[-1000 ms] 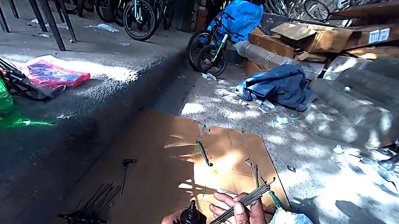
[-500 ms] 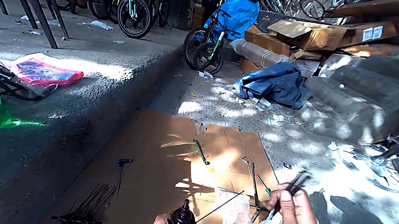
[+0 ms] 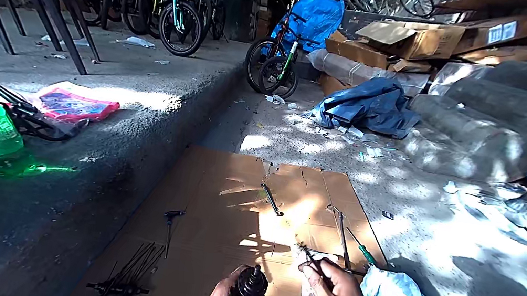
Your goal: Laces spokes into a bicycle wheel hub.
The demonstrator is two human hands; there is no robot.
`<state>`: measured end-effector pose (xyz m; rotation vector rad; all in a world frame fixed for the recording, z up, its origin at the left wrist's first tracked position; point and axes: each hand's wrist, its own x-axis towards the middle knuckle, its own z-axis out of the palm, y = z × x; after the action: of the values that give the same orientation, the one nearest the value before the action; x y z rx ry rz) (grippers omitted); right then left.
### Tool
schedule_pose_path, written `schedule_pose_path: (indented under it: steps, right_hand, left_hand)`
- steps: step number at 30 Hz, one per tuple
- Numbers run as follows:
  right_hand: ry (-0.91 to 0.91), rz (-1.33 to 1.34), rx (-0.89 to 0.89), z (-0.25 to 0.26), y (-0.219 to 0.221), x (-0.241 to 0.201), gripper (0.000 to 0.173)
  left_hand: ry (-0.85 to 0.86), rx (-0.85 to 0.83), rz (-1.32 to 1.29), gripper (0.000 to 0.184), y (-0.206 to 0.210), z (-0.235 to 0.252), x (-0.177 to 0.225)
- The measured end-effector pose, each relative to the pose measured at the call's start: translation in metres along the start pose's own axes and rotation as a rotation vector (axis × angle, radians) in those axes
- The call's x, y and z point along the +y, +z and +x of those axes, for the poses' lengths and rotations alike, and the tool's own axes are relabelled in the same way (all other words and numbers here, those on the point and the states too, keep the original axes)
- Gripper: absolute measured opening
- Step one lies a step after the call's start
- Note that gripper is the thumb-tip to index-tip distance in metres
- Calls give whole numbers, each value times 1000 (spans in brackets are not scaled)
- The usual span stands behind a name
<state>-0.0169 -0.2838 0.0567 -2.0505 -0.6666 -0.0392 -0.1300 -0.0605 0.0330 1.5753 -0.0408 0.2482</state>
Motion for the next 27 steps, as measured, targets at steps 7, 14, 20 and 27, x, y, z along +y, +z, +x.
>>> schedule_pose_path:
  steps: [7,14,20,27]
  right_hand:
    - [-224,597,-86,-4,-3,-48,27]
    - [-244,499,-103,-5,-1,-41,30]
    - [-237,431,-147,-8,-2,-41,31]
    - [-63,-73,-304,3,1,-69,37]
  left_hand:
    - [61,-93,64,28,10,3,-7]
    - [69,-92,61,27,10,2,-11]
    - [58,-79,75,28,12,3,-12]
    - [86,-36,134,32,9,1,-18]
